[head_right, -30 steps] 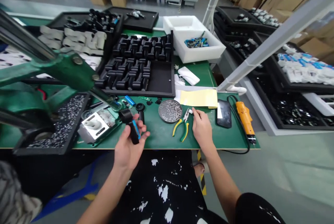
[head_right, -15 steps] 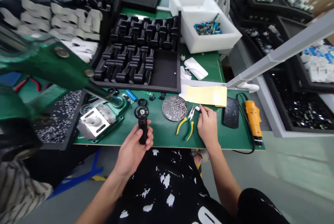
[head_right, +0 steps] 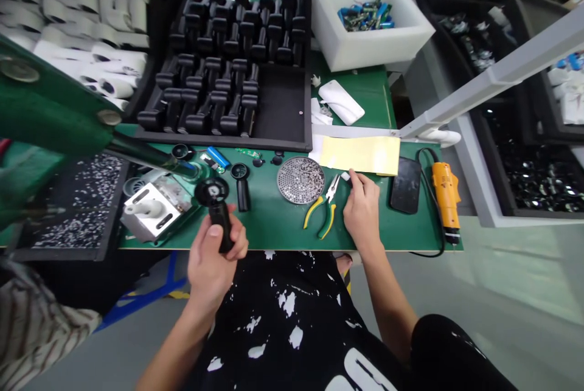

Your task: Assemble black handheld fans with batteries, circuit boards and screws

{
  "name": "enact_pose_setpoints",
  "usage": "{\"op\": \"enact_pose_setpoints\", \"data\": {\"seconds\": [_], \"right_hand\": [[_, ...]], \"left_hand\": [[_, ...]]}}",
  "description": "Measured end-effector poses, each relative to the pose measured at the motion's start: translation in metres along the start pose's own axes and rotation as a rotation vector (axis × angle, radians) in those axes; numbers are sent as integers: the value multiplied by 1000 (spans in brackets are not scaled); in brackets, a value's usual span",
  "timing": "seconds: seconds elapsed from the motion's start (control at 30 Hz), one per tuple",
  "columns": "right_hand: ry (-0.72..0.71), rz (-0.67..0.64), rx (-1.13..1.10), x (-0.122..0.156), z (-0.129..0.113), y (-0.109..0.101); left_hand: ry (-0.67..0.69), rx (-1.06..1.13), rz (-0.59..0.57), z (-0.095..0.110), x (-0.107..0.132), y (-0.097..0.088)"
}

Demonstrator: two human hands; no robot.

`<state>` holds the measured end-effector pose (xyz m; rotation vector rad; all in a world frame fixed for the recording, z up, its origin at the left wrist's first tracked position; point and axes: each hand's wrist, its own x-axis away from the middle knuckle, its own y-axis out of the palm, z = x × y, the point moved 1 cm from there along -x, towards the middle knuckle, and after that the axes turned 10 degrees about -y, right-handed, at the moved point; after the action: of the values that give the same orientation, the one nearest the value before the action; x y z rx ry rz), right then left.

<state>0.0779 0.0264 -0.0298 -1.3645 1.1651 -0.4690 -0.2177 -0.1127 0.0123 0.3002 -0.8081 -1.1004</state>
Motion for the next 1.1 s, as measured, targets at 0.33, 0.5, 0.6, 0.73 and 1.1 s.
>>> {"op": "enact_pose_setpoints", "data": {"seconds": [0.33, 0.5, 0.6, 0.73, 1.1], "right_hand": [[12, 62, -23, 3, 6, 2], [11, 65, -7, 1, 5, 1], [10, 62, -9, 0, 4, 0], [12, 60, -11, 0, 3, 0], [18, 56, -26, -1, 2, 0]], "left_hand": [[54, 32, 61, 11, 0, -16], [54, 42, 34, 7, 3, -14], [54, 53, 26, 7, 3, -14], [51, 60, 28, 7, 1, -15], [38, 15, 27, 8, 1, -15]]}}
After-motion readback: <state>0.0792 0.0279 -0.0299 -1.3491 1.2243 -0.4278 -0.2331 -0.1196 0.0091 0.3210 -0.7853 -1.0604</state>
